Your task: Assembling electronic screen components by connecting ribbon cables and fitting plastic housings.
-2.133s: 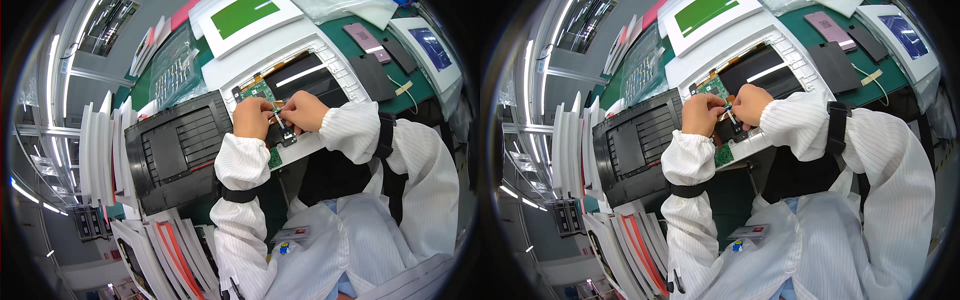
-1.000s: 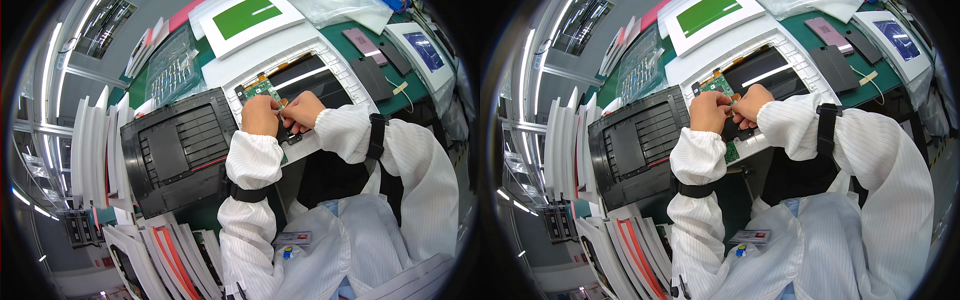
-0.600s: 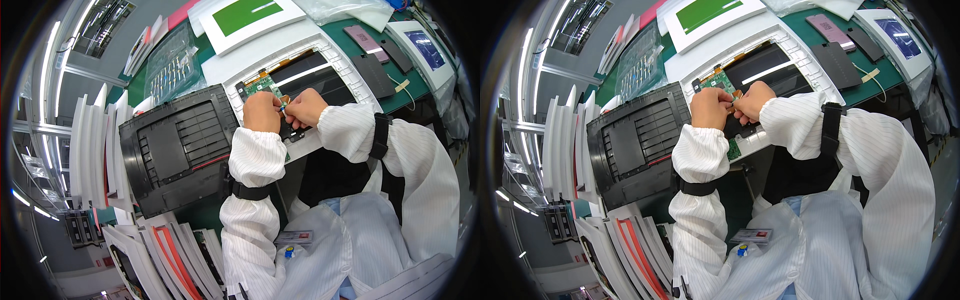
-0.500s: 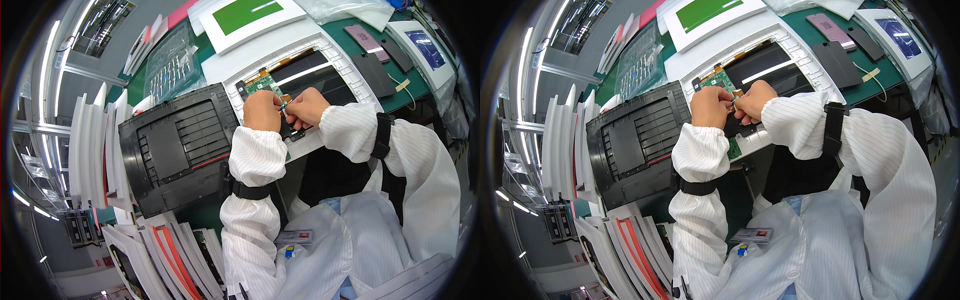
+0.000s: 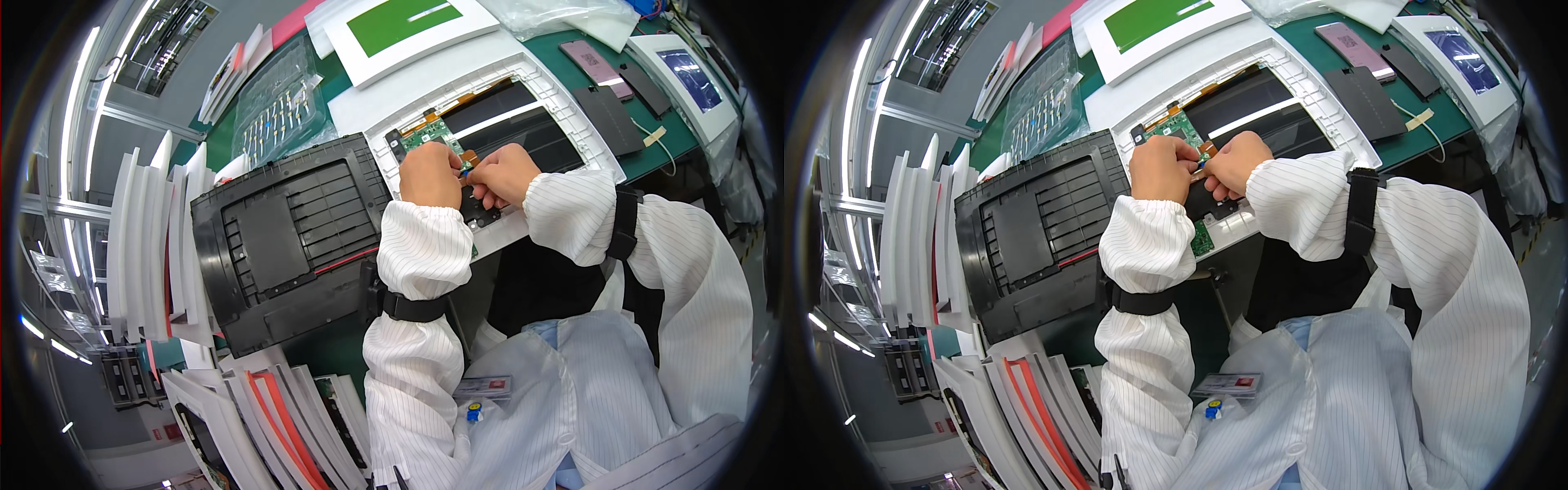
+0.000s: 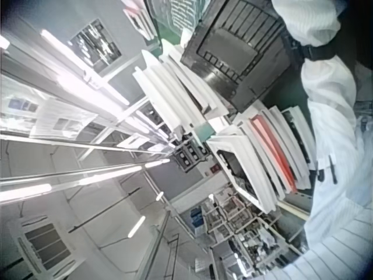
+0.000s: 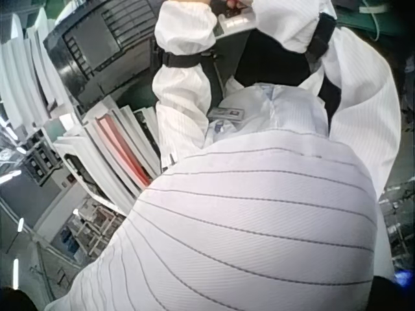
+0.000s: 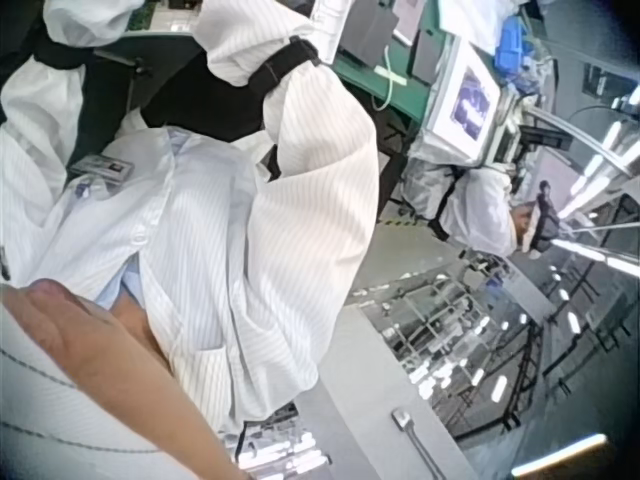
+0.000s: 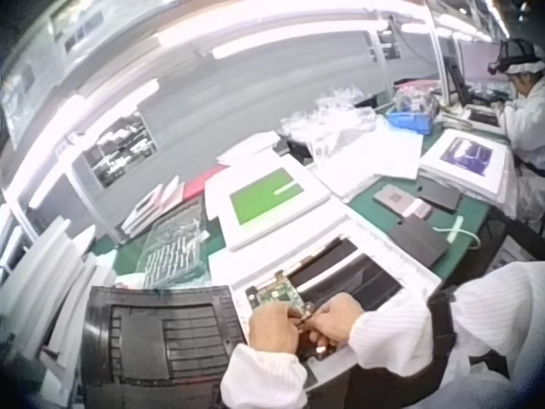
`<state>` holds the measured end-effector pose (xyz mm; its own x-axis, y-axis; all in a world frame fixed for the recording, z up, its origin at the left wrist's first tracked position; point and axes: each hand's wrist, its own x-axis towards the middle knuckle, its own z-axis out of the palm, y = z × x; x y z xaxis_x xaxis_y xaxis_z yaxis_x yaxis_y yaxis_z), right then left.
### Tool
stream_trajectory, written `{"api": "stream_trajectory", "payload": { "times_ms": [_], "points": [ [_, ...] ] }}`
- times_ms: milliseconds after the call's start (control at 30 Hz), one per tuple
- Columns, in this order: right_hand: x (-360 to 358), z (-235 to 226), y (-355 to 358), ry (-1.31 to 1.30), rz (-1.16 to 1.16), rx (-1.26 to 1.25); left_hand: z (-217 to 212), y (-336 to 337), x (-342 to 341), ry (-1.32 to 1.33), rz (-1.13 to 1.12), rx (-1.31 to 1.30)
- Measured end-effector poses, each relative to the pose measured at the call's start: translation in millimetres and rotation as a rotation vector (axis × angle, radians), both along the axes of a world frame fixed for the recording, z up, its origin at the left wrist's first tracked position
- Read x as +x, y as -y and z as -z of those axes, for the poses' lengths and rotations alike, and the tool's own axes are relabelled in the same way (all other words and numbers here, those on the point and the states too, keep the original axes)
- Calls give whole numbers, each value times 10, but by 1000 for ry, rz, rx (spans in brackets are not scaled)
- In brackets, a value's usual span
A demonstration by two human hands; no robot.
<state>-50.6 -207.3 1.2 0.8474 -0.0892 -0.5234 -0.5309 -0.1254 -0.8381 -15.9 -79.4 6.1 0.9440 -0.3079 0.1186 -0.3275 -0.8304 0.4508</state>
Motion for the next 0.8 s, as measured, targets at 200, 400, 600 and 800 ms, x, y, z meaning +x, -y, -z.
{"api": "stream_trajectory", "payload": {
  "times_ms": [200, 400, 600, 800],
  "points": [
    [32, -109, -3, -52, 2, 5, -11, 10, -8, -13, -26, -4],
    [83, -149, 22, -114, -28, 8, -27, 7, -18, -9, 2, 7],
    [116, -179, 14, -153, -18, 17, -18, 2, 0, -9, -8, 14],
    [146, -183, 45, -161, -45, -12, -39, 21, 3, -25, 5, -1]
  ]
}}
